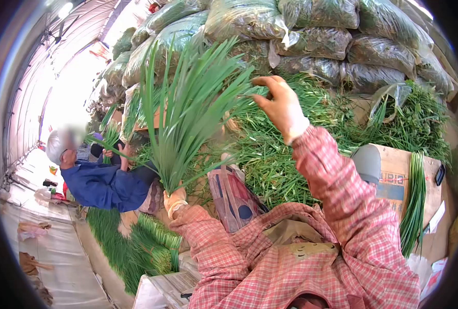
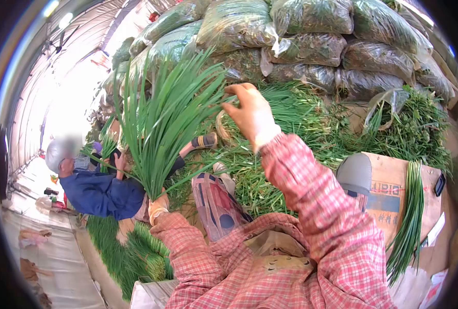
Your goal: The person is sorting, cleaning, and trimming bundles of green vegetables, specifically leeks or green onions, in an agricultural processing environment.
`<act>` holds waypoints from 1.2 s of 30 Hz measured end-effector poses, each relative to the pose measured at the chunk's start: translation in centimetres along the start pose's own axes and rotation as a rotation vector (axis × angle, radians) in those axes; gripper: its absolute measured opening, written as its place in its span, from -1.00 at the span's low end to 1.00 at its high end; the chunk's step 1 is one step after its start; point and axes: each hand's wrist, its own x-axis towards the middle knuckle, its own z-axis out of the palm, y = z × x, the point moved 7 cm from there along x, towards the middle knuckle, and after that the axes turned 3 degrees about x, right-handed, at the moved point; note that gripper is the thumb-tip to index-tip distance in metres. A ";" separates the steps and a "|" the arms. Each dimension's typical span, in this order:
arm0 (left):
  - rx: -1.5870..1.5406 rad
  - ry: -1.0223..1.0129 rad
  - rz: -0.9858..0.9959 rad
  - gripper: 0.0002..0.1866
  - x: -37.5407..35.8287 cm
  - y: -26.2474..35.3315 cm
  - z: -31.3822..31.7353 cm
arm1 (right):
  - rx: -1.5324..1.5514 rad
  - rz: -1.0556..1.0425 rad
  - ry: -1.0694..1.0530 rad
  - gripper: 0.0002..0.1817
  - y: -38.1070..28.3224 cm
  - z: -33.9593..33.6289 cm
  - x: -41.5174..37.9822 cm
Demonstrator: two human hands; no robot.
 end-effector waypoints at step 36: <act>-2.390 -0.708 -0.994 -0.59 6.2 -8.8 20.1 | 0.127 0.547 -0.189 -0.68 13.3 -3.0 -12.0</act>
